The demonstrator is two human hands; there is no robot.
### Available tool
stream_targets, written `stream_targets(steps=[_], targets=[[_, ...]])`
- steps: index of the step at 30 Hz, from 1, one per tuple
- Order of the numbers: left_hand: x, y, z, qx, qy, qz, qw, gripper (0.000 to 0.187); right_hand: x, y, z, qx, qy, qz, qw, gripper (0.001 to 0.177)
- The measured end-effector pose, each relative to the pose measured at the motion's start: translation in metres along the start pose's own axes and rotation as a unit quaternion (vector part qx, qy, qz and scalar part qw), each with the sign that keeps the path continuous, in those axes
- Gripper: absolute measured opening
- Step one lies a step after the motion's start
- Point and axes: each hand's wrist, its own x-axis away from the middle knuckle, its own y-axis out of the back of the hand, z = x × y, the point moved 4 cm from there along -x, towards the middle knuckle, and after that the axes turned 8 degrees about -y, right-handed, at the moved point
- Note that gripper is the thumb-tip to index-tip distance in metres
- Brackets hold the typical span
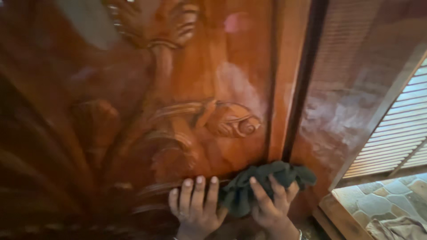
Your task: The person cleans a carved wooden wardrobe with a dark cloth, wiping across the intricate floral and geometric designs.
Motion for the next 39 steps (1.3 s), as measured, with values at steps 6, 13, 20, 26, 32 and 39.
stream_targets(steps=[6, 13, 20, 26, 32, 39], targets=[[-0.004, 0.004, -0.001, 0.003, -0.01, -0.007, 1.0, 0.053, 0.012, -0.006, 0.032, 0.069, -0.079, 0.003, 0.994, 0.031], [-0.009, 0.005, 0.003, -0.019, -0.022, -0.048, 0.998, 0.037, -0.009, -0.007, 0.064, 0.052, -0.035, 0.078, 0.995, 0.028], [-0.004, 0.002, 0.003, 0.027, -0.022, -0.078, 0.996, 0.036, -0.076, 0.001, 0.09, 0.02, 0.0, 0.04, 0.999, 0.043], [0.001, -0.003, 0.005, 0.039, -0.015, -0.06, 0.997, 0.044, -0.066, -0.009, 0.098, 0.009, 0.01, 0.113, 0.994, 0.055], [0.0, 0.038, 0.041, 0.196, -0.041, 0.065, 0.978, 0.018, -0.065, -0.001, 0.086, 0.025, 0.071, 0.13, 0.989, 0.058], [0.014, 0.12, 0.155, 0.031, 0.175, -0.017, 0.984, 0.042, -0.108, -0.007, 0.12, 0.058, 0.037, 0.061, 0.996, 0.06]])
